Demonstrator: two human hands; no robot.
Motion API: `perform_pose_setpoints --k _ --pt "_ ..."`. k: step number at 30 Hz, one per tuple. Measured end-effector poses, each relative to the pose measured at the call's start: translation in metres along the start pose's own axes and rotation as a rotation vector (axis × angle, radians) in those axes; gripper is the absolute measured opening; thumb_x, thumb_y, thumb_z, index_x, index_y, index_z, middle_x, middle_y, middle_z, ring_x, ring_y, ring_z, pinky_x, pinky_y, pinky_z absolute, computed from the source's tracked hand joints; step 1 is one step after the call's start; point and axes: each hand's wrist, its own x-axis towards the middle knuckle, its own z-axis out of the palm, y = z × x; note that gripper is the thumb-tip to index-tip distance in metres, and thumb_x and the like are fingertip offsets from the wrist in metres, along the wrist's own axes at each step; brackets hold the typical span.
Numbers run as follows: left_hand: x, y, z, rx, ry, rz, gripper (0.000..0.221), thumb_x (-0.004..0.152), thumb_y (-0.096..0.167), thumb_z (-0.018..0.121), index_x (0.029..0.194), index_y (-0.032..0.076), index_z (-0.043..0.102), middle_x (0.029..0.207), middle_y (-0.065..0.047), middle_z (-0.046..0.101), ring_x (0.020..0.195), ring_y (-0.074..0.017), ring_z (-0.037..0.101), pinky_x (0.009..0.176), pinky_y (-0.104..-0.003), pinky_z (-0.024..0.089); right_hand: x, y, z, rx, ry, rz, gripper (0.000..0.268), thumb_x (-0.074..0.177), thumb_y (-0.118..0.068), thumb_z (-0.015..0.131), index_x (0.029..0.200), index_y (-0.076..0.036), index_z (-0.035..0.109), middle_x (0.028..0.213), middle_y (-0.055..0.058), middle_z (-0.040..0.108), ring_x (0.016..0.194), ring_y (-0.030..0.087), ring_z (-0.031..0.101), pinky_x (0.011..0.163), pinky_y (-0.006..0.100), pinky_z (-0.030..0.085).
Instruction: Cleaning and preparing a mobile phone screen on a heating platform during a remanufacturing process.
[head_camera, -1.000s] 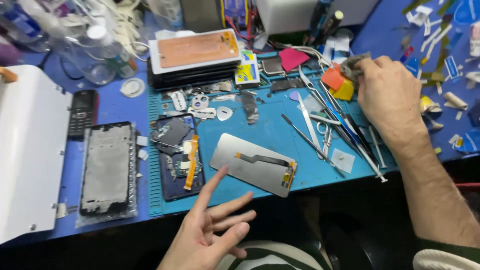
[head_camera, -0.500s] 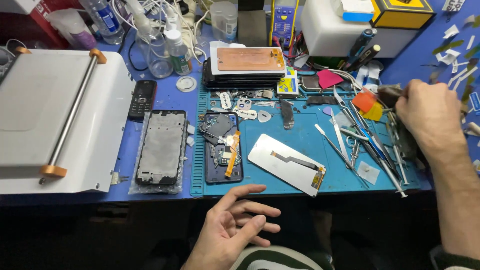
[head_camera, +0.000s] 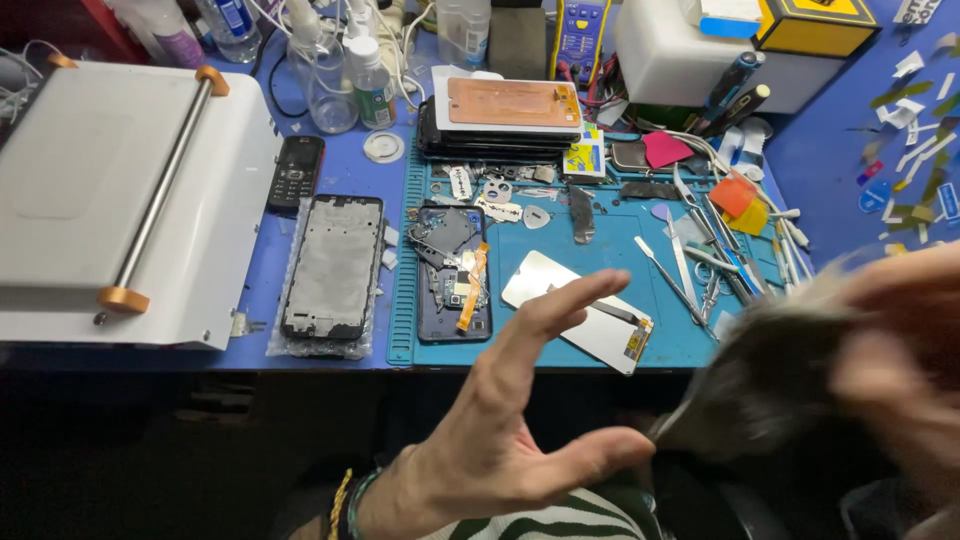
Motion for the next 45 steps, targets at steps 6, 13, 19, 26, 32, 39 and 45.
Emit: perform_pose_setpoints --k 6,13,19,26,32,39,45 --pt "-0.012 -0.010 0.009 -0.228 -0.012 -0.190 0.036 0.089 0.006 0.072 0.122 0.005 0.058 0.108 -0.006 0.071 0.097 -0.0160 0.069 0.093 -0.029 0.058 -0.001 -0.068 0.062 0.256 -0.326 -0.072 0.023 0.064 -0.003 0.080 0.085 -0.013 0.076 0.060 -0.004 0.071 0.039 0.008 0.050 0.035 0.022 0.042" --pt "-0.028 -0.022 -0.007 -0.143 0.065 -0.410 0.008 0.092 0.004 0.071 0.099 0.005 0.070 0.076 0.002 0.066 0.063 -0.0052 0.054 0.061 -0.020 0.046 -0.017 -0.038 0.086 0.709 -0.447 0.136 0.011 0.090 -0.007 0.066 0.098 0.000 0.066 0.070 0.010 0.076 0.057 0.015 0.060 0.049 0.027 0.047" --pt "-0.021 -0.024 -0.007 -0.130 0.110 -0.330 0.014 0.100 0.006 0.060 0.109 0.003 0.069 0.087 -0.002 0.072 0.070 -0.0072 0.062 0.063 -0.021 0.053 -0.014 -0.042 0.103 0.915 -0.510 0.242 0.059 0.075 -0.034 0.081 0.121 -0.001 0.066 0.087 0.019 0.081 0.062 0.023 0.076 0.045 0.028 0.059" --pt "-0.015 -0.039 -0.021 -0.260 0.134 -0.304 0.022 0.106 0.023 0.054 0.104 0.004 0.065 0.088 0.003 0.065 0.074 -0.0038 0.052 0.067 -0.020 0.045 -0.036 -0.021 0.128 1.002 -0.590 0.526 0.022 0.089 -0.009 0.072 0.099 0.010 0.073 0.051 0.010 0.063 0.027 0.010 0.040 0.020 0.026 0.028" --pt "-0.021 -0.036 -0.036 -0.692 0.122 -0.360 0.023 0.106 0.024 0.061 0.102 0.003 0.068 0.091 0.000 0.071 0.072 -0.0011 0.057 0.063 -0.016 0.044 -0.044 -0.009 0.137 1.178 -0.741 0.331 0.047 0.070 0.007 0.080 0.116 0.010 0.074 0.112 0.019 0.080 0.091 0.023 0.071 0.085 0.033 0.056" --pt "-0.017 -0.025 -0.039 -0.461 0.140 -0.372 0.019 0.102 0.021 0.064 0.100 0.003 0.070 0.089 0.002 0.070 0.073 -0.0009 0.057 0.066 -0.016 0.046 -0.058 -0.005 0.148 1.299 -0.693 0.369 0.058 0.066 0.008 0.086 0.121 0.007 0.069 0.105 0.019 0.080 0.089 0.025 0.076 0.086 0.039 0.062" --pt "-0.014 0.011 -0.039 -0.094 0.134 -0.325 0.019 0.098 0.017 0.064 0.098 0.001 0.074 0.082 -0.002 0.071 0.065 -0.0044 0.058 0.058 -0.017 0.045 -0.057 -0.032 0.132 0.967 -0.345 0.288 0.059 0.070 0.008 0.075 0.126 0.003 0.059 0.122 0.019 0.072 0.115 0.027 0.071 0.107 0.039 0.057"
